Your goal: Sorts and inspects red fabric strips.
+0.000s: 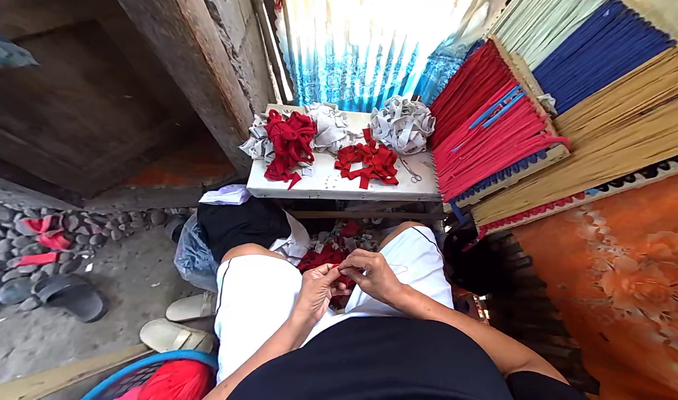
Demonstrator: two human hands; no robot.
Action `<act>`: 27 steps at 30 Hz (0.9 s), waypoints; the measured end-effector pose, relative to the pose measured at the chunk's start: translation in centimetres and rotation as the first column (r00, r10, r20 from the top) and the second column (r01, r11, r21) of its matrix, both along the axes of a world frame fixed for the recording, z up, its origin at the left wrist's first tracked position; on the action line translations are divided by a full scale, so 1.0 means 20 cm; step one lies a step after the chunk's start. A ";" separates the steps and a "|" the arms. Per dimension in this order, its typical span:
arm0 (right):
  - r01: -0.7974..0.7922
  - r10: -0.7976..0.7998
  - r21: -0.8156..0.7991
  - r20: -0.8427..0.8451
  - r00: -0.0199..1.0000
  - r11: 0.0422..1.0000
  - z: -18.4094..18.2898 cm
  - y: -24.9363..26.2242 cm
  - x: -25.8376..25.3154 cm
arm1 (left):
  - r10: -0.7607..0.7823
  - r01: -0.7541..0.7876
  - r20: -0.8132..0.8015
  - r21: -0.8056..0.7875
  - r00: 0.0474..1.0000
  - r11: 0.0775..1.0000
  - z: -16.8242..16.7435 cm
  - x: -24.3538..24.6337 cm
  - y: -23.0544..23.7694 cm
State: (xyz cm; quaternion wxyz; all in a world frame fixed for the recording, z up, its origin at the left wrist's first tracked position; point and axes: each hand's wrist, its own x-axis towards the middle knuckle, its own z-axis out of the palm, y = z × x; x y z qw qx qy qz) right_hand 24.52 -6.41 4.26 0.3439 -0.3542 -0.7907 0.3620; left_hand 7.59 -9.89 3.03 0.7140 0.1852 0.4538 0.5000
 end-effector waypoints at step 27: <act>0.334 -0.472 -0.426 -0.277 0.837 0.841 0.31 0.08 0.68 | 0.299 -0.259 -0.161 0.226 0.941 0.939 0.00 -0.06 0.05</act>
